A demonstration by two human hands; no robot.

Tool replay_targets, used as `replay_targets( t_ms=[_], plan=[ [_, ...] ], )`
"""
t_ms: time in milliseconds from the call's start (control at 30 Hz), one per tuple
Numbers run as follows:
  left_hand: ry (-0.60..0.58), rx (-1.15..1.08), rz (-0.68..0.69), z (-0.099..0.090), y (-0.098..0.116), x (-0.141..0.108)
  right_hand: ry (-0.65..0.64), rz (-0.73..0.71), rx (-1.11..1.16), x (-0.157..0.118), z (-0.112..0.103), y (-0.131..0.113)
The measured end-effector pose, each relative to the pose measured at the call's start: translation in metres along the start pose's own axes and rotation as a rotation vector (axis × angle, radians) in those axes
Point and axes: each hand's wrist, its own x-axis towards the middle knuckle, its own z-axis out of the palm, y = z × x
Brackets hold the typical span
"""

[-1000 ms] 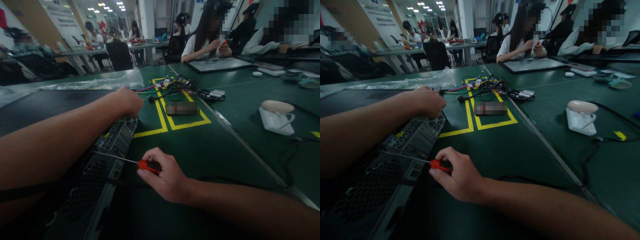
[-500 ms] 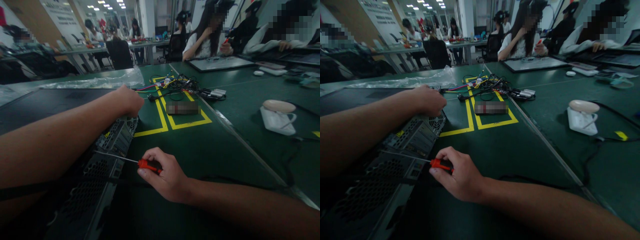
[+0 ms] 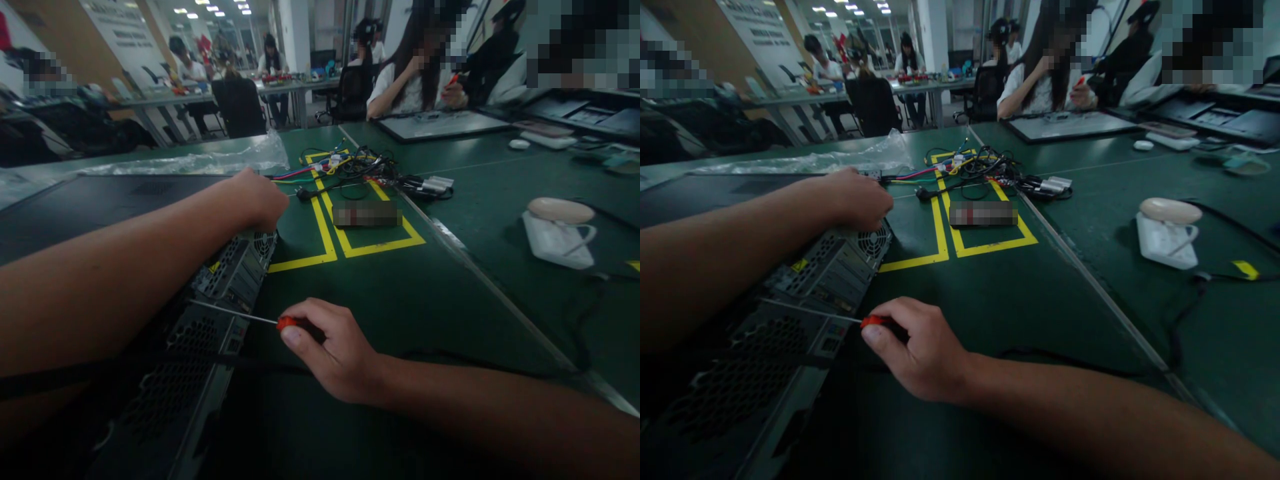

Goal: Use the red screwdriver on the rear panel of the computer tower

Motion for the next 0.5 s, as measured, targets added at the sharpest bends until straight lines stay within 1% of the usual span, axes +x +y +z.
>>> replay_targets(
  t_ms=[200, 367, 500],
  plan=[
    [0.0, 0.034, 0.014, -0.001, 0.0014, -0.0023, 0.018, 0.052, 0.067, -0.0025, 0.0029, 0.003],
    [-0.002, -0.039, -0.014, -0.0005, 0.0004, -0.0009, 0.013, 0.067, 0.064, -0.0033, 0.0041, 0.0038],
    [0.011, -0.053, -0.004, 0.0011, -0.0006, 0.0011, 0.018, 0.084, 0.057, -0.0024, 0.0036, 0.0017]
  ],
)
